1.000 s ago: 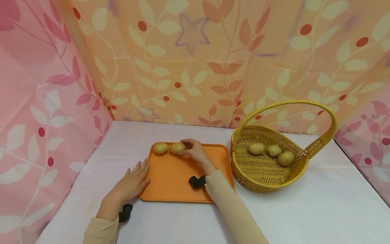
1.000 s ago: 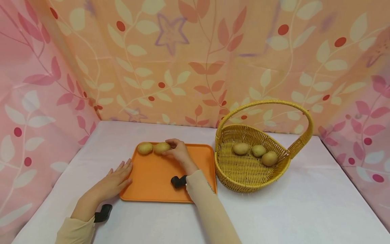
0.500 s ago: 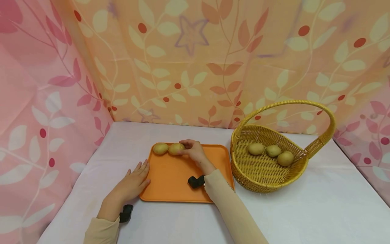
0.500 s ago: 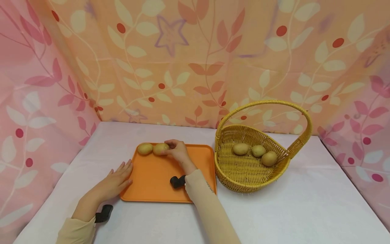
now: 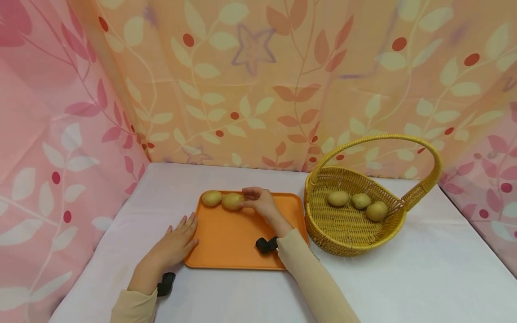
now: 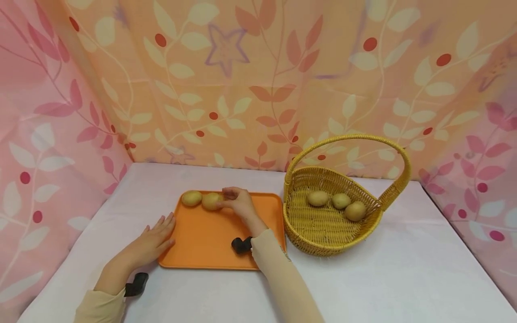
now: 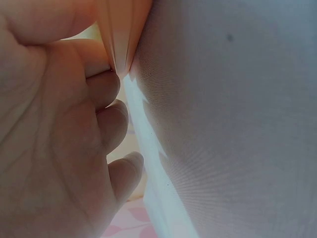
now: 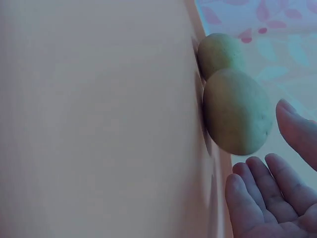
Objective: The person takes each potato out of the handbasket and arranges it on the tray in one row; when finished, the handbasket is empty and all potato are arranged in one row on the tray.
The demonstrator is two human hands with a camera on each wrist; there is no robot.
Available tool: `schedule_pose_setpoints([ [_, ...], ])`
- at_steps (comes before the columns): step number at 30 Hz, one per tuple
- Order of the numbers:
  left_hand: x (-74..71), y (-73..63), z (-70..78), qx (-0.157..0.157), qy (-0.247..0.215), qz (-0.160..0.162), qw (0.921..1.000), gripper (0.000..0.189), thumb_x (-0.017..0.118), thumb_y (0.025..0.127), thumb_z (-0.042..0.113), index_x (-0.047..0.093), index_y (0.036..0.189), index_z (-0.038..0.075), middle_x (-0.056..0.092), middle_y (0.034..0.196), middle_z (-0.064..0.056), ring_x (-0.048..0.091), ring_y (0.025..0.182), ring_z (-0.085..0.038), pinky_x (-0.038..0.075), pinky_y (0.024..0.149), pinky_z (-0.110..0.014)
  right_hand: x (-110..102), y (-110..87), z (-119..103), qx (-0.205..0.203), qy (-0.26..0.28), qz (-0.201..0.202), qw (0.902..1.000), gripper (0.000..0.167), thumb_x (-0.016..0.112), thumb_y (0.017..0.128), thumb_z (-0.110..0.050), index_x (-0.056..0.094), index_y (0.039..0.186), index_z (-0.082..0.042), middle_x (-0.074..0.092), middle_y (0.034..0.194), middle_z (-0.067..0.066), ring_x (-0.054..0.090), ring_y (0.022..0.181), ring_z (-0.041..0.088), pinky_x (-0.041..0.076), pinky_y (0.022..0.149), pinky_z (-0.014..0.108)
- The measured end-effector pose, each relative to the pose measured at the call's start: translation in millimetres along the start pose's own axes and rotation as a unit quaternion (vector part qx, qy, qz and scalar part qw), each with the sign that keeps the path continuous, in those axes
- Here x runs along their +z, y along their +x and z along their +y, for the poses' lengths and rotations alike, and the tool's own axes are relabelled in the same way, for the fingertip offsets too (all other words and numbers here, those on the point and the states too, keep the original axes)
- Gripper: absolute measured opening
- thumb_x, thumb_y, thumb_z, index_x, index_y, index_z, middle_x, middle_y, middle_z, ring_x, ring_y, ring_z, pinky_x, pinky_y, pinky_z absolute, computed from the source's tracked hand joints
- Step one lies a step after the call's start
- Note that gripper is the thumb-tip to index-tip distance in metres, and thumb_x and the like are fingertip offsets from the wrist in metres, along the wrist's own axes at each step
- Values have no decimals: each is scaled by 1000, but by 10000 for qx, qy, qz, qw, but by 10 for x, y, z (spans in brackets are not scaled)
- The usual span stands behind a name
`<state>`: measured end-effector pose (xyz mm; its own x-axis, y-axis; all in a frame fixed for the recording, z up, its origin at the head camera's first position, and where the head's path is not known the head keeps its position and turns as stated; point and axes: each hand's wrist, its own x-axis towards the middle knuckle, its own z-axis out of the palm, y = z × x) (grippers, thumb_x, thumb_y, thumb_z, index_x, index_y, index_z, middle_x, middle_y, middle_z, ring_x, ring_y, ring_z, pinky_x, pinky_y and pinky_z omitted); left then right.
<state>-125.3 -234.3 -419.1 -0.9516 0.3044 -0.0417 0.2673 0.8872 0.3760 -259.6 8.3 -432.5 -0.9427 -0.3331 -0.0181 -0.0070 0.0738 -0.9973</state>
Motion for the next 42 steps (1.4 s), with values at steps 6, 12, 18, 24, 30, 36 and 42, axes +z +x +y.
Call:
schedule_pose_setpoints([
  [6,-8,-25,-6,-28,-25,14,10000,57,52,96,18,32,140,-12,27,148,-28,21,135,-47,16,102,-69,-31,-28,19,15,-154,-22,9999,45,73,78,5,59,121,7,60,122,20,56,115,30,49,92,34],
  [12,19,-31,-26,-27,-2,23,10000,56,52,96,18,32,140,-12,26,148,-27,22,135,-47,17,101,-69,48,-26,37,-16,-383,-260,9989,43,74,76,6,60,117,8,63,115,21,60,106,29,52,84,31],
  [18,34,-10,-13,2,-59,-6,10000,56,51,97,18,32,140,-12,25,149,-27,20,136,-47,15,102,-68,108,30,55,9,-306,335,9990,32,74,76,4,66,107,10,68,101,20,64,88,20,53,74,26],
  [24,13,-1,18,14,-23,19,10000,56,52,96,18,33,140,-12,26,148,-27,21,136,-47,15,103,-68,108,89,29,186,-97,714,9972,31,73,79,1,67,108,8,67,103,18,62,87,16,53,78,26],
  [30,-3,1,16,24,-5,27,10000,56,52,97,18,33,140,-11,26,149,-27,21,136,-47,16,102,-68,92,82,13,92,-88,665,9977,37,73,78,2,63,113,10,66,108,21,63,98,25,53,81,29],
  [36,5,-4,-5,-28,-18,-23,10000,56,51,97,19,32,141,-11,25,149,-26,20,136,-46,15,103,-68,81,64,19,97,-98,594,9981,40,73,78,2,62,115,10,65,112,21,61,105,29,51,87,33],
  [42,12,-8,-15,-16,-2,-11,10000,57,51,97,19,32,141,-11,25,149,-26,20,136,-46,15,102,-68,60,25,24,-5,107,497,9987,41,73,78,4,60,117,12,65,112,22,63,104,29,51,87,32],
])
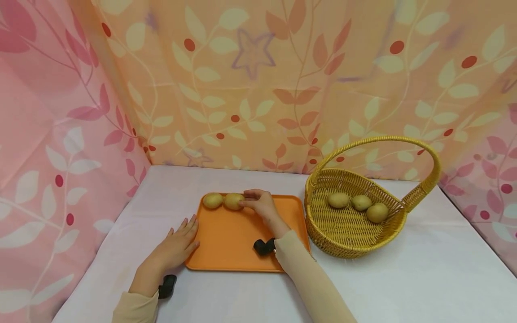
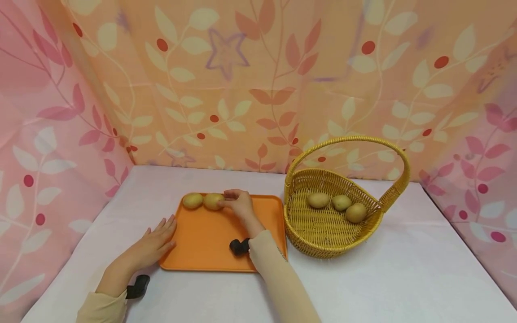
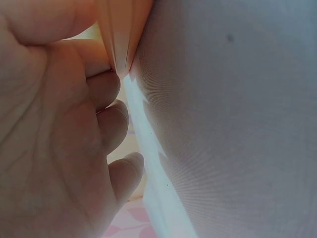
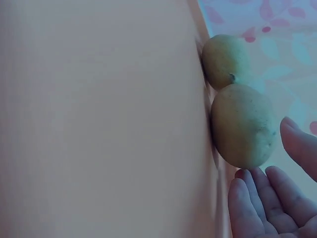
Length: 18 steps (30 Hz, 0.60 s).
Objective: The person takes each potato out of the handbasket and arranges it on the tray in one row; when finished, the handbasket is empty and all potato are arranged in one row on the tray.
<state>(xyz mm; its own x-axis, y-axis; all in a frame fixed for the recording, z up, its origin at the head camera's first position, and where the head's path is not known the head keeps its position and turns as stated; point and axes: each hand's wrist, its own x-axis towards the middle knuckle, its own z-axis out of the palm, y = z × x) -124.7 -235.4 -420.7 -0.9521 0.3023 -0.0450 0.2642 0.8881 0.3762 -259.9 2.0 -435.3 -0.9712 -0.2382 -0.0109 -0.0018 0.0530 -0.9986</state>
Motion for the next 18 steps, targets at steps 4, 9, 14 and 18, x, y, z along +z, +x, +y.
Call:
schedule_pose_setpoints([
  [4,13,7,6,15,-4,1,10000,57,52,97,18,32,141,-11,25,149,-27,20,136,-46,15,102,-68,-54,-78,-34,-87,129,4,9999,43,72,78,5,58,118,14,64,111,24,63,104,31,52,85,32],
  [9,28,12,12,51,-11,11,10000,57,52,96,19,32,140,-11,26,148,-27,21,136,-47,15,102,-69,-144,-236,-154,-226,235,-145,9994,42,70,79,8,57,119,15,60,115,29,61,107,35,51,86,31],
  [14,24,7,5,107,-7,79,9999,57,53,96,18,33,140,-12,27,148,-27,22,135,-47,16,102,-69,-290,-523,-382,-442,143,-653,9968,38,66,83,8,57,119,13,58,120,29,56,112,40,51,88,33],
  [18,16,0,-7,76,-12,96,9999,57,52,96,19,32,140,-12,26,148,-27,22,135,-47,16,102,-69,-467,-737,-546,-568,-35,-1018,9932,38,67,83,4,58,119,10,61,118,21,59,110,31,51,88,33],
])
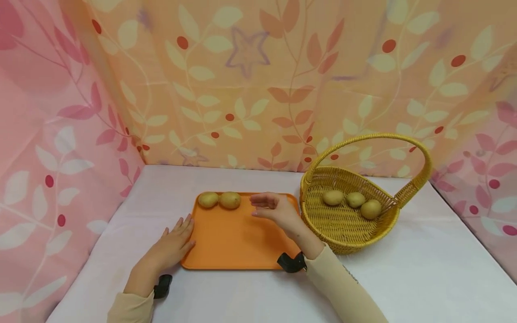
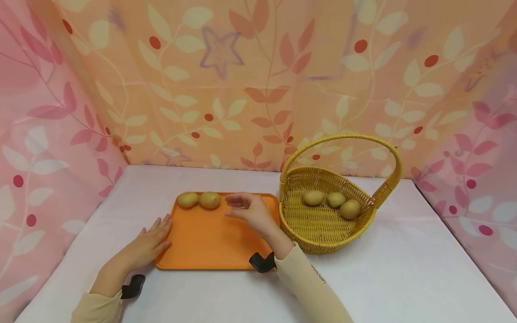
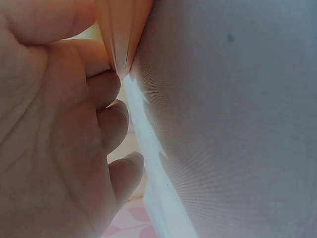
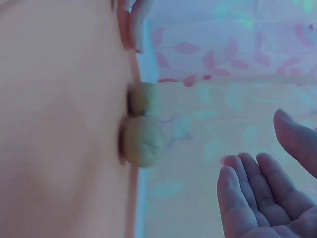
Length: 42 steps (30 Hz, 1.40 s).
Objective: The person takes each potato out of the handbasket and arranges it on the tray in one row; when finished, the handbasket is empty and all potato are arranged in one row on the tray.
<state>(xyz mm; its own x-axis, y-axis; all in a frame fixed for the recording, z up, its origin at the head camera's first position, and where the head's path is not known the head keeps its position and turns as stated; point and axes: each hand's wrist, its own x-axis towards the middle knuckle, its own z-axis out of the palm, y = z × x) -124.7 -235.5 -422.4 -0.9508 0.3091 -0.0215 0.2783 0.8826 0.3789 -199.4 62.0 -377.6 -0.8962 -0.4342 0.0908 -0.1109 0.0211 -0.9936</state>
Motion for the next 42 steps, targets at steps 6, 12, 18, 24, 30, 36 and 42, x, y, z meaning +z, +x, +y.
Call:
schedule_pose_setpoints([
  [6,-4,-6,-9,-24,-35,-20,10000,58,52,96,19,32,140,-12,26,148,-27,21,135,-47,15,102,-69,-301,-242,-187,-146,-139,25,9998,39,69,82,3,59,119,9,62,118,19,61,107,25,51,87,32],
  [12,-2,6,-11,4,-33,-10,10000,57,52,96,19,32,140,-12,25,148,-27,21,135,-47,15,102,-69,-722,-445,-322,-223,-394,246,9987,40,69,83,1,57,120,11,64,115,15,63,103,19,52,84,30],
  [18,-18,13,2,3,-54,-45,10000,57,52,96,19,31,141,-12,25,148,-27,20,136,-47,14,102,-69,-1175,-596,-397,-470,-780,377,9951,35,68,84,1,57,115,14,68,108,6,65,99,15,52,82,25],
  [24,-26,8,6,-25,-67,-55,10000,58,52,96,18,31,141,-12,26,148,-27,20,136,-47,14,102,-68,-1564,-580,-416,-327,-1035,527,9927,33,66,86,-1,58,115,13,69,105,-2,65,97,11,51,81,20],
  [30,-21,1,1,-10,-99,-36,9999,58,53,96,17,31,140,-12,26,148,-28,21,135,-48,15,102,-69,-1868,-447,-360,5,-1492,583,9871,40,63,91,-8,52,120,16,68,106,-6,63,97,6,48,83,16],
  [36,-21,7,-16,-10,-83,-39,10000,57,52,96,18,31,141,-12,26,148,-27,20,135,-47,14,102,-69,-2045,-331,-275,299,-1753,637,9820,44,65,91,-17,54,122,13,68,108,-1,61,96,3,48,84,18],
  [42,3,4,-23,2,-142,-77,9999,58,51,97,18,30,141,-12,25,148,-28,20,136,-47,14,102,-69,-2176,-223,-160,460,-1840,592,9801,45,63,92,-13,51,124,17,66,114,10,62,93,0,51,84,23],
])
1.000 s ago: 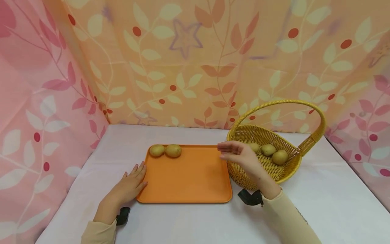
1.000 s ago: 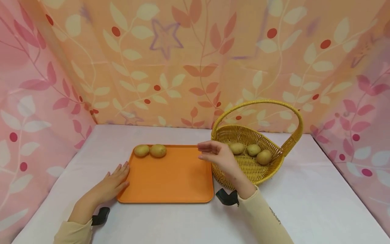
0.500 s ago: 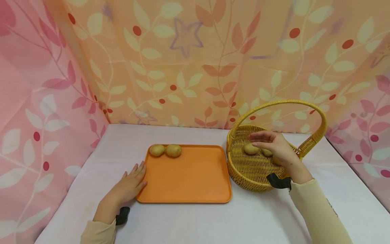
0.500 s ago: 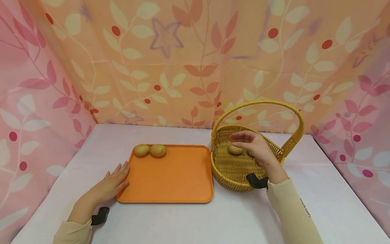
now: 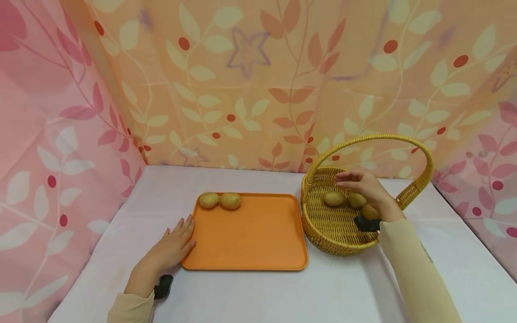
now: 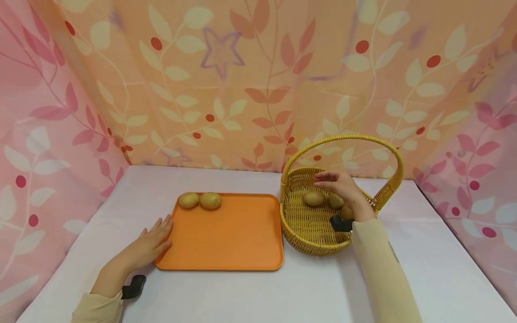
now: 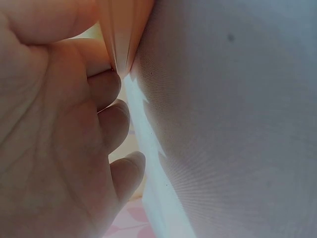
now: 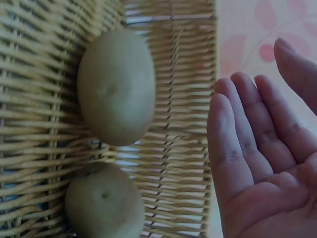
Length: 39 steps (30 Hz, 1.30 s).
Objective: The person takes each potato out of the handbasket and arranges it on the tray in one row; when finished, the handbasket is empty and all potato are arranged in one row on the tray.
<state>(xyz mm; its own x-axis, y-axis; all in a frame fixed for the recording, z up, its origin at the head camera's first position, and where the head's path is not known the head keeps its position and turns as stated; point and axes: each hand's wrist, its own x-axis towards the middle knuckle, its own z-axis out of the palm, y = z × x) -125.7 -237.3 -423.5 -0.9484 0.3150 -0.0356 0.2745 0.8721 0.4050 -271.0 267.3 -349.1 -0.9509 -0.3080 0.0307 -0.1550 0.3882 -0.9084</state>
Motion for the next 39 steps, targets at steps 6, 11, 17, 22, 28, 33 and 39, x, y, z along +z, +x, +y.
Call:
schedule_pose_setpoints([
  [6,20,3,0,37,-13,21,10000,57,51,97,19,31,141,-12,25,148,-27,20,135,-47,14,101,-70,-55,72,104,124,85,-273,9995,45,60,92,-4,44,126,21,56,122,29,62,92,0,51,85,27],
  [11,21,2,7,25,4,14,10000,58,52,97,19,31,141,-12,25,148,-27,20,135,-47,14,101,-70,-76,98,143,195,-67,-510,9985,46,59,93,-5,43,128,20,50,127,34,61,95,0,50,86,26],
  [17,6,-6,17,-58,23,-15,10000,59,52,97,19,30,141,-11,24,149,-27,20,136,-47,14,102,-68,-97,158,229,320,-405,-898,9946,46,63,91,-9,48,127,15,51,126,32,61,97,6,49,85,23],
  [22,2,-10,17,-49,26,-24,10000,59,52,96,20,30,141,-11,25,148,-27,20,136,-47,14,102,-69,-106,209,296,484,-917,-1103,9885,47,67,86,-8,52,126,11,54,127,27,57,110,24,45,86,20],
  [28,-2,-6,16,-22,39,-23,10000,59,52,96,19,30,141,-12,25,148,-28,20,135,-47,14,102,-68,-79,238,329,628,-983,-1299,9846,47,69,82,-2,53,124,13,54,126,29,54,108,28,46,82,22],
  [33,0,-3,13,-43,31,-57,10000,59,52,96,19,30,141,-12,24,148,-28,20,136,-47,13,102,-69,-9,254,300,469,-1101,-1725,9777,42,72,80,-3,60,118,11,62,115,23,59,94,18,49,78,25],
  [39,-3,2,11,-19,6,-35,10000,58,52,96,19,31,140,-12,24,148,-28,19,136,-48,13,102,-69,73,279,286,634,-892,-2371,9653,45,74,80,-6,59,120,9,62,115,17,58,97,17,48,83,26],
])
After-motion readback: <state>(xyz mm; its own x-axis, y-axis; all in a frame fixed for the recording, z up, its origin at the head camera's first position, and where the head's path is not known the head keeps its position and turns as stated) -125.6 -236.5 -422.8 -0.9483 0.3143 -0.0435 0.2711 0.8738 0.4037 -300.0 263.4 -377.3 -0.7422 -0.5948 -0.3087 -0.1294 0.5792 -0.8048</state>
